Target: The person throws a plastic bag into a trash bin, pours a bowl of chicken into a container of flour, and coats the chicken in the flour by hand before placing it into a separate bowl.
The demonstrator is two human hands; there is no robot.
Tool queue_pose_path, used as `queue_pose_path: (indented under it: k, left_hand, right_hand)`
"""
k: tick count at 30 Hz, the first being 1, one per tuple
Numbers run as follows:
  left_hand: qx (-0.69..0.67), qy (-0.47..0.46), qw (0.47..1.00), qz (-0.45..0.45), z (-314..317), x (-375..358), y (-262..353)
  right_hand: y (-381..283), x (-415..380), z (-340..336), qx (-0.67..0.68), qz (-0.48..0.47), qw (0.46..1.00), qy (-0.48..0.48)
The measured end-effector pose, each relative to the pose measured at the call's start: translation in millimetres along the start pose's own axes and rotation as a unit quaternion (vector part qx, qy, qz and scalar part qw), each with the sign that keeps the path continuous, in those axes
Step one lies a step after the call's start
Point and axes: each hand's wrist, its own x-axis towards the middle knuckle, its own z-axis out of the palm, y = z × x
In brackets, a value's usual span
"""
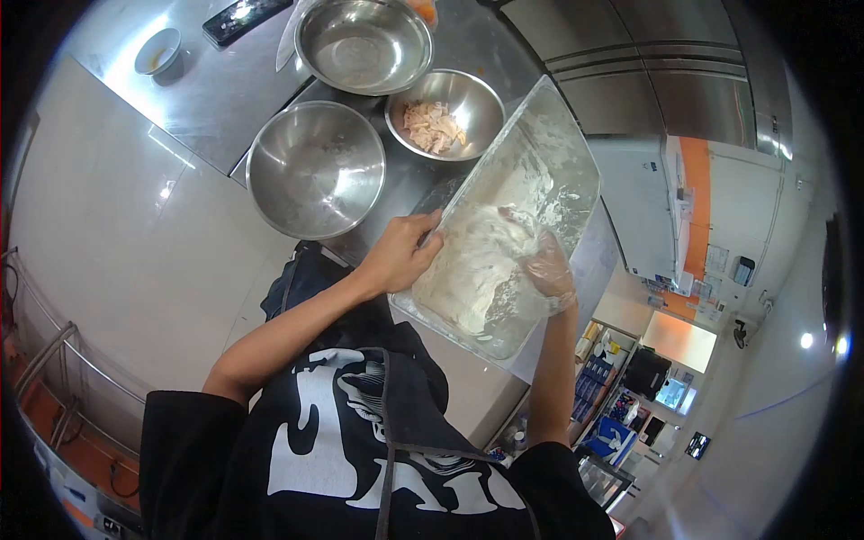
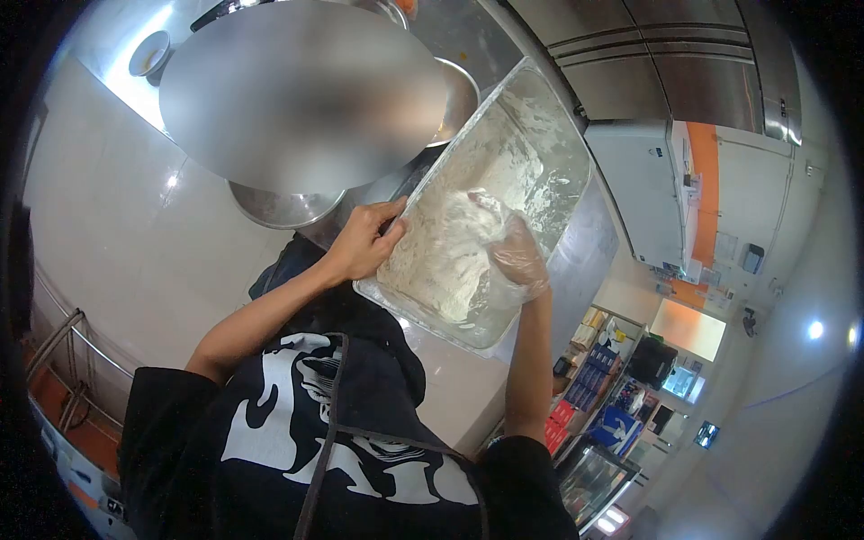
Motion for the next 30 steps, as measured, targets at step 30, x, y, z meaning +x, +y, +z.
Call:
queue_pose_path:
  k: [30]
  left_hand:
    - [0.002,-0.01,1.0,0.028,0,1,-9]
  right_hand:
    - [104,11,72,0.239,-0.002,0.97,-0.046]
